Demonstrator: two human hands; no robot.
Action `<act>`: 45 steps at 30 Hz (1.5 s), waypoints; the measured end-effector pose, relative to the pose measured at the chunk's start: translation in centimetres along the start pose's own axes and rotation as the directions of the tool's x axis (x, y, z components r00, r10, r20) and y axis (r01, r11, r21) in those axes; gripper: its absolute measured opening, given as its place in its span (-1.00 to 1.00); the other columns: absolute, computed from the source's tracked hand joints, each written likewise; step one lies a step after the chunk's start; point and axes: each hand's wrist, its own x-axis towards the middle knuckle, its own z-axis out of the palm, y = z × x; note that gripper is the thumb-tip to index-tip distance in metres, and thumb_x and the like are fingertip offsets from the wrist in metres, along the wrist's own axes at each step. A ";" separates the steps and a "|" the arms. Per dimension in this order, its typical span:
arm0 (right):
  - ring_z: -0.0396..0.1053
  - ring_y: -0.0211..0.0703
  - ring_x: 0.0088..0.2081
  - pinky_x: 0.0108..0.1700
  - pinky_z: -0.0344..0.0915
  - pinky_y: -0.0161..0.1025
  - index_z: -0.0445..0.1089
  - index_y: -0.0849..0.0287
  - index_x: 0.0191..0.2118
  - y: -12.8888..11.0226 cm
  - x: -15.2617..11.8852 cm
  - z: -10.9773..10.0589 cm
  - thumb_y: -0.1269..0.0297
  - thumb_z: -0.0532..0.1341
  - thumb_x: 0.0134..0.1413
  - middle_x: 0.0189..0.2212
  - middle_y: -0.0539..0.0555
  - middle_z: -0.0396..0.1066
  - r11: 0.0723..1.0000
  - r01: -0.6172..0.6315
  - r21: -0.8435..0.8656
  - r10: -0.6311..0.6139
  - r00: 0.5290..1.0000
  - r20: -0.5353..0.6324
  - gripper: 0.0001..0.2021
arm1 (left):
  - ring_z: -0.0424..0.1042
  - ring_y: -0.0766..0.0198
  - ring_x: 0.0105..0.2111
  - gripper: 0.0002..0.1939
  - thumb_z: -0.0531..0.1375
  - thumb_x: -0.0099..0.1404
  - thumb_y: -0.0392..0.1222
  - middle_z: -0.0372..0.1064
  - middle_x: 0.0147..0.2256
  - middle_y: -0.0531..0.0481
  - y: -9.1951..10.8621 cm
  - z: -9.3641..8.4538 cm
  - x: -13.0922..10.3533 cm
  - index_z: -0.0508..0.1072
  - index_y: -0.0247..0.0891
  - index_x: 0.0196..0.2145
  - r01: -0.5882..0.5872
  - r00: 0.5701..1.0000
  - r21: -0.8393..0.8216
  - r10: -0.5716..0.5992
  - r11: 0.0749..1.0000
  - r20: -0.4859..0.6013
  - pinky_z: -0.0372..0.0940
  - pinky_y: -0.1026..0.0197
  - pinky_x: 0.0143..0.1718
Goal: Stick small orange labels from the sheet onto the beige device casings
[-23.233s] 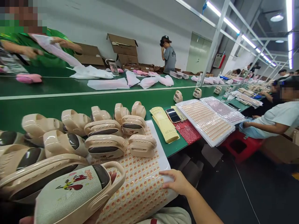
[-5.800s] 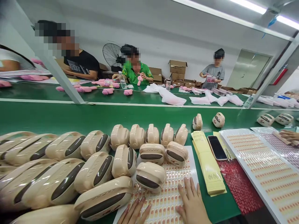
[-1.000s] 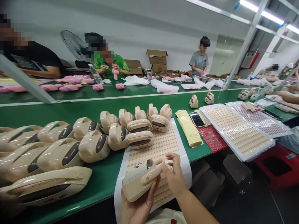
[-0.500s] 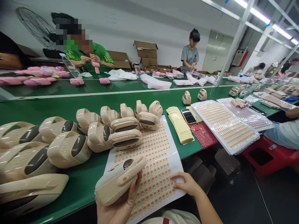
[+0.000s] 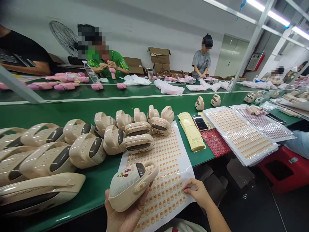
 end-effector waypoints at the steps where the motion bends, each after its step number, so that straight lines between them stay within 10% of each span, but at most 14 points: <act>1: 0.42 -0.08 -0.36 -0.22 0.31 -0.15 0.45 0.15 -0.51 -0.1 0.0 -0.1 0.27 0.29 -0.22 -0.50 0.03 0.48 1.000 0.013 0.007 -0.013 1.000 -0.001 -0.92 | 0.20 0.04 0.09 -0.57 -0.03 0.28 0.05 0.34 0.03 -0.09 0.1 -0.1 -0.1 0.27 -0.07 0.06 -0.016 1.000 -0.002 0.016 1.000 -0.022 0.19 0.03 0.04; 9: 0.42 -0.07 -0.40 -0.26 0.33 -0.13 0.46 0.16 -0.57 0.2 -0.1 0.0 0.17 0.32 -0.25 -0.55 0.05 0.45 0.999 -0.017 -0.037 0.015 0.998 -0.053 -0.84 | 0.35 -0.03 -0.03 -0.63 0.06 0.25 -0.02 0.41 -0.03 -0.07 0.5 0.0 -0.1 0.34 -0.06 0.01 -0.118 0.986 0.115 0.130 0.986 -0.100 0.32 -0.04 -0.08; 13: 0.36 -0.04 -0.28 -0.20 0.31 -0.14 0.42 0.16 -0.68 -0.2 -0.3 -2.1 0.06 0.39 -0.43 -0.36 0.11 0.38 0.998 0.070 -0.007 -0.070 0.959 -0.276 -0.72 | 0.33 0.04 0.00 -0.58 0.06 0.21 0.11 0.44 -0.06 0.03 0.8 -0.1 -0.5 0.29 0.05 0.02 -0.058 0.957 0.289 0.135 0.956 -0.255 0.27 -0.06 -0.03; 17: 0.30 -0.05 -0.26 -0.25 0.28 -0.16 0.45 0.13 -0.63 -3.7 -0.3 -3.3 0.00 0.39 -0.41 -0.36 0.11 0.29 0.981 0.182 -0.068 -0.193 0.872 -0.450 -0.71 | 0.09 -0.13 0.13 -0.16 0.40 -0.26 0.01 0.29 0.04 0.06 1.0 0.5 -0.7 0.25 0.07 0.03 0.028 0.876 0.801 0.370 0.598 -0.308 -0.01 -0.14 0.14; 20: 0.27 -0.18 -0.43 -0.38 0.25 -0.24 0.46 0.10 -0.57 -8.0 0.1 -0.8 0.03 0.34 -0.25 -0.54 0.03 0.27 0.951 0.308 -0.015 -0.301 0.921 -0.247 -0.76 | 0.13 -0.25 0.08 0.00 0.45 -0.45 -0.15 0.25 0.03 0.01 1.0 0.7 -0.6 0.23 0.09 0.03 0.053 0.892 0.961 0.420 0.273 -0.169 -0.09 -0.31 0.11; 29: 0.28 -0.25 -0.45 -0.37 0.22 -0.29 0.46 0.12 -0.49 -13.5 2.3 7.5 0.17 0.28 -0.11 -0.53 -0.02 0.36 0.943 0.334 -0.003 -0.322 0.911 0.258 -0.86 | 0.24 -0.22 0.04 0.00 0.41 -0.25 -0.20 0.20 0.09 -0.16 1.8 -0.1 -0.9 0.06 0.13 0.13 -0.218 0.965 0.949 0.095 -0.229 0.245 0.21 -0.24 -0.04; 45: 0.25 -0.26 -0.41 -0.39 0.19 -0.32 0.36 0.14 -0.44 -13.7 1.8 6.8 0.42 0.17 -0.02 -0.47 -0.01 0.30 0.866 0.472 -0.163 -0.396 0.848 0.352 -0.93 | 0.24 -0.22 0.04 0.03 0.42 -0.28 -0.15 0.21 0.10 -0.18 1.4 -1.0 -1.1 0.05 0.11 0.14 -0.226 0.961 0.948 0.108 -0.223 0.254 0.22 -0.26 -0.05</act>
